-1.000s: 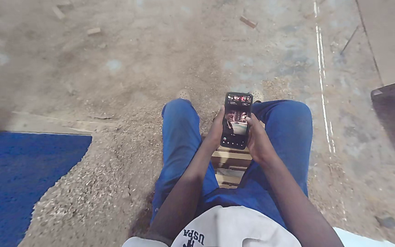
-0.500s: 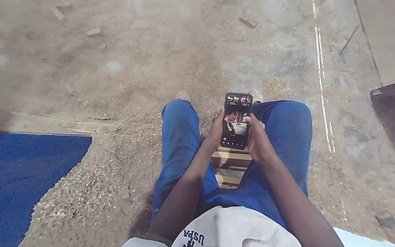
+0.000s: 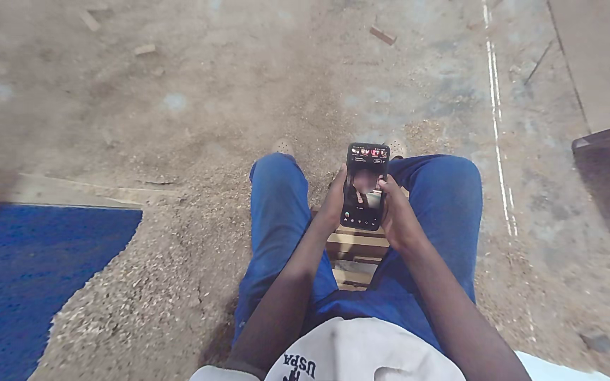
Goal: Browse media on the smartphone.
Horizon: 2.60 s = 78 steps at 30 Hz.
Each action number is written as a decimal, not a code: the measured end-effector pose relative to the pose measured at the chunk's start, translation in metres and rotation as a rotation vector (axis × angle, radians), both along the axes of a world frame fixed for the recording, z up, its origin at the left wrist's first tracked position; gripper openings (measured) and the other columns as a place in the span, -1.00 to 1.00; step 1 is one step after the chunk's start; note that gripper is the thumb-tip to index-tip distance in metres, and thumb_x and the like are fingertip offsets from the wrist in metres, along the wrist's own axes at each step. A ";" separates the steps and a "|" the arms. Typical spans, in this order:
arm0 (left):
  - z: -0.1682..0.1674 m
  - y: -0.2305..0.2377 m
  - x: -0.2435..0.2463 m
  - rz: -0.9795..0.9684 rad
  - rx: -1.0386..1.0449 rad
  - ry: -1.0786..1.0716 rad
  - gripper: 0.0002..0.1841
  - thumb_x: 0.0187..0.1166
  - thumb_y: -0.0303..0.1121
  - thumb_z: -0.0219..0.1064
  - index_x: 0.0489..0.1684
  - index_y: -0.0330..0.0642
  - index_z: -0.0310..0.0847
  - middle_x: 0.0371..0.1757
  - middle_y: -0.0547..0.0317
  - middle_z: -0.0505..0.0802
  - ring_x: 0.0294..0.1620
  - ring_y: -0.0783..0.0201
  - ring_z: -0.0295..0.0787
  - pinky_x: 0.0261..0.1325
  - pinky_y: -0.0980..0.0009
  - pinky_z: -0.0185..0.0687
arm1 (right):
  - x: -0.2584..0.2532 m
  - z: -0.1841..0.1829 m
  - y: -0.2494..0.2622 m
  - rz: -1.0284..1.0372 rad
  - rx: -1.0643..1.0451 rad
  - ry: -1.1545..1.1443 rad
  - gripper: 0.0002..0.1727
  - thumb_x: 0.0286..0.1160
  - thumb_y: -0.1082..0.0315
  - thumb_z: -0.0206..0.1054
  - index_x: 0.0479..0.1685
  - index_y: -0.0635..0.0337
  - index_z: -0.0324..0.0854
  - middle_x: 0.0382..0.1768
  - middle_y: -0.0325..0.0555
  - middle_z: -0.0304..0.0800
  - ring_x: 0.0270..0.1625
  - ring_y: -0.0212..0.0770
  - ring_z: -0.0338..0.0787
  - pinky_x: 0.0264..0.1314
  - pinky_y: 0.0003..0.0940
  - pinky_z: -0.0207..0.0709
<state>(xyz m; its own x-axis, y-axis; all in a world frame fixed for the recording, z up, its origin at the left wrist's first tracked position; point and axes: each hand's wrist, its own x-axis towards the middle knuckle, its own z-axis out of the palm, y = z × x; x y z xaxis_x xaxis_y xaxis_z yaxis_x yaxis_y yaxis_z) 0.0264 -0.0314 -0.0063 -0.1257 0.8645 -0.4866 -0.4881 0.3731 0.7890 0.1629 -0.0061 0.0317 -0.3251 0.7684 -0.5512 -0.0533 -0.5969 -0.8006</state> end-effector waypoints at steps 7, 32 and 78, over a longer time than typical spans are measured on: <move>0.000 0.000 0.000 -0.002 -0.002 -0.011 -0.29 0.82 0.23 -0.42 0.38 0.01 0.57 0.00 0.14 0.87 0.00 0.30 0.83 0.06 0.29 0.79 | 0.000 -0.002 0.000 0.006 0.011 0.002 -0.45 0.74 0.07 -0.08 0.70 -0.15 0.26 0.36 -0.09 0.67 0.34 -0.16 0.71 0.32 -0.12 0.63; 0.001 0.001 0.002 0.027 -0.052 0.028 -0.31 0.81 0.24 -0.37 0.05 -0.07 0.61 -0.29 0.16 0.81 -0.27 0.32 0.79 -0.18 0.35 0.77 | 0.001 -0.002 -0.001 0.007 0.015 0.009 -0.46 0.70 0.05 -0.03 0.65 -0.15 0.31 0.29 -0.06 0.72 0.27 -0.13 0.76 0.25 -0.10 0.67; 0.006 -0.002 0.001 -0.011 -0.068 0.019 -0.27 0.76 0.33 -0.38 0.40 0.07 0.57 0.07 0.16 0.86 0.04 0.28 0.82 0.07 0.23 0.78 | 0.002 0.000 0.000 0.002 -0.007 0.002 -0.41 0.69 0.03 -0.03 0.73 -0.19 0.22 0.33 -0.09 0.68 0.28 -0.18 0.73 0.24 -0.15 0.66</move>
<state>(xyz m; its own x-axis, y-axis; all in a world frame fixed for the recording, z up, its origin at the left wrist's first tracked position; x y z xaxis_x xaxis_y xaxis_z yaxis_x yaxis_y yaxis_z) 0.0277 -0.0335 -0.0005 -0.1261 0.8310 -0.5418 -0.4688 0.4314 0.7707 0.1648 -0.0059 0.0319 -0.3277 0.7641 -0.5557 -0.0543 -0.6024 -0.7963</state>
